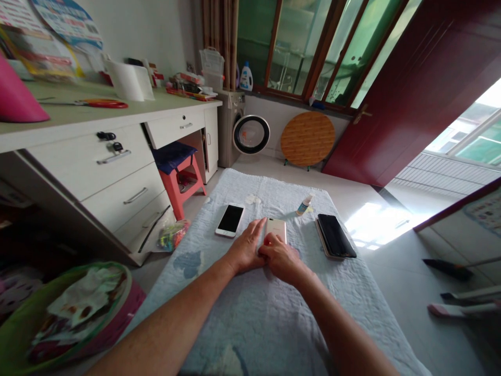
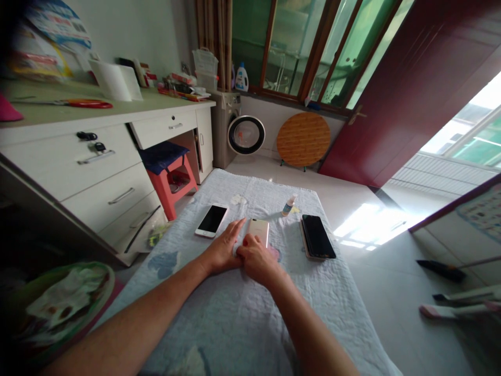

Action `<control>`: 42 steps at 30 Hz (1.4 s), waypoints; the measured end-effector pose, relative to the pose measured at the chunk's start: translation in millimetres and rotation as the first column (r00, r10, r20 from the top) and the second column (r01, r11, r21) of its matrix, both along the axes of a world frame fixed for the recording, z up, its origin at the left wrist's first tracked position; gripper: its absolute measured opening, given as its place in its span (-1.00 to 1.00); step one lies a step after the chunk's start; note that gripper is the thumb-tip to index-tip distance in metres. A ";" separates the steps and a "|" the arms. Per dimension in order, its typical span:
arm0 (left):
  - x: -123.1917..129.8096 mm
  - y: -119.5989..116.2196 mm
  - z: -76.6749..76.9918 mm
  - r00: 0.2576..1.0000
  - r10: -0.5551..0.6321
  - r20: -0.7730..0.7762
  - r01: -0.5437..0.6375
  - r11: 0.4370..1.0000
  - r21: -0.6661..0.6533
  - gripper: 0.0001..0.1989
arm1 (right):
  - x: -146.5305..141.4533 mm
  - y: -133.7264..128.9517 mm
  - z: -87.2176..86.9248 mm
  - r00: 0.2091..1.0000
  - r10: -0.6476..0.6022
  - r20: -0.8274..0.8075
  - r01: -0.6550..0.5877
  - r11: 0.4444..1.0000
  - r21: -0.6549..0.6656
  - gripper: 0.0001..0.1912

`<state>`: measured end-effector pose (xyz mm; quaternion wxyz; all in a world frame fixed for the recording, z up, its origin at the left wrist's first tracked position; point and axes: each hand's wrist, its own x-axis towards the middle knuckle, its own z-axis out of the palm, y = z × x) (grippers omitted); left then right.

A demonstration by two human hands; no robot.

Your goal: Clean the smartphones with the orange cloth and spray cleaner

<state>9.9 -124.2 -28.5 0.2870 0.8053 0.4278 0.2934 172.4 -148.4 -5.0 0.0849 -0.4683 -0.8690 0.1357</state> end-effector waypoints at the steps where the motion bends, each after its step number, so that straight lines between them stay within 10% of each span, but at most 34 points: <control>1: -0.8 0.6 0.4 1.000 -0.011 0.001 0.011 1.000 0.004 0.06 | 0.5 -2.7 0.3 1.000 -0.004 -0.011 0.004 1.000 -0.006 -0.80; 11: -7.4 5.3 7.3 0.974 -0.140 -0.180 0.143 0.990 0.006 -0.54 | 11.4 -15.5 -2.4 0.978 -0.072 -0.197 0.077 0.997 0.018 -0.79; 20: -7.7 4.0 4.5 0.986 -0.103 -0.129 0.103 0.995 -0.012 -0.39 | 28.2 16.7 -16.3 0.965 -0.192 -0.179 0.211 0.973 0.095 -0.74; 28: -2.2 -0.1 -0.8 0.997 0.048 -0.062 -0.048 0.999 0.003 -0.29 | 24.8 17.1 -9.3 0.988 -0.063 -0.141 0.076 0.993 0.093 -0.76; 42: -2.6 0.9 -0.5 0.970 -0.111 -0.218 0.130 0.989 0.074 -0.42 | 11.4 91.2 -11.1 0.986 -0.166 -0.006 0.166 0.977 0.132 -0.73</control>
